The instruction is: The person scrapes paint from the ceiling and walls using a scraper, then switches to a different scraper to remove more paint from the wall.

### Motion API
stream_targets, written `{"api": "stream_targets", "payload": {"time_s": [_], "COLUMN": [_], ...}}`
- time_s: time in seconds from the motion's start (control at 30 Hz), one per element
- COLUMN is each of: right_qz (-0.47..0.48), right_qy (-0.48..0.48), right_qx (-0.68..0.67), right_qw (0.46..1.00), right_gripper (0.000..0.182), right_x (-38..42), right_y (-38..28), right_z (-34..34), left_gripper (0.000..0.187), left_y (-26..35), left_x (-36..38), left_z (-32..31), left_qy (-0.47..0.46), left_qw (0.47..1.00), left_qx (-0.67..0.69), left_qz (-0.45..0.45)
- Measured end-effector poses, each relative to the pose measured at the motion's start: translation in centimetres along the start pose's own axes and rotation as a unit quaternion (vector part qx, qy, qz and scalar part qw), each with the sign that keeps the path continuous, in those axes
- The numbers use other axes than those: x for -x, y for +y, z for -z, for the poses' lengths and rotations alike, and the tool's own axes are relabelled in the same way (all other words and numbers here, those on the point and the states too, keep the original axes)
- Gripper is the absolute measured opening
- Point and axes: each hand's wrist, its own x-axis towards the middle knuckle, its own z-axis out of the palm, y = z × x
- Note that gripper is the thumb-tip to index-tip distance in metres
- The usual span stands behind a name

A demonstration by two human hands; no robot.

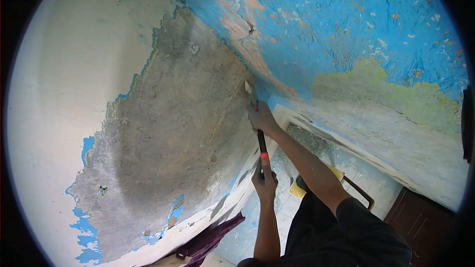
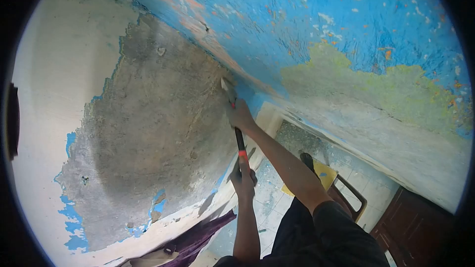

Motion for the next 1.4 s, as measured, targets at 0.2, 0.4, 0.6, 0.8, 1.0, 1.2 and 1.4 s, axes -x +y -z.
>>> {"api": "stream_targets", "payload": {"time_s": [0.2, 0.4, 0.6, 0.8, 1.0, 1.2, 1.4], "right_qz": [0.008, -0.032, -0.032, -0.032, -0.036, -0.017, 0.017], "right_qy": [-0.009, -0.03, -0.013, -0.017, 0.0, -0.008, 0.035], "right_qx": [0.01, -0.063, -0.066, -0.079, -0.06, -0.039, 0.022], "right_qw": [1.0, 0.997, 0.997, 0.996, 0.998, 0.999, 0.999], "right_gripper": [0.027, 0.027, 0.029, 0.029, 0.032, 0.031, 0.029], "right_x": [0.6, 1.1, 1.0, 0.2, 0.5, -0.4, -1.1], "right_y": [-1.6, -2.2, -2.4, -2.0, -1.5, -2.2, -1.3], "right_z": [0.1, 0.1, 0.2, 0.5, 0.3, 0.6, 0.9], "left_gripper": [0.048, 0.051, 0.05, 0.05, 0.048, 0.051, 0.053], "left_y": [1.7, 2.4, 1.5, 2.3, 1.7, 1.5, 0.0], "left_x": [1.7, 1.6, 0.4, -0.2, -0.3, 0.3, -1.2], "left_z": [-0.8, -0.7, -0.8, -0.3, -0.7, -0.6, -0.6], "left_qy": [0.006, 0.009, -0.001, -0.025, -0.016, -0.021, -0.03], "left_qw": [1.0, 1.0, 1.0, 0.999, 1.0, 0.999, 0.999], "left_qx": [0.012, 0.003, -0.007, -0.032, -0.015, 0.024, -0.004], "left_qz": [0.006, 0.016, -0.009, 0.004, 0.011, 0.016, -0.011]}}
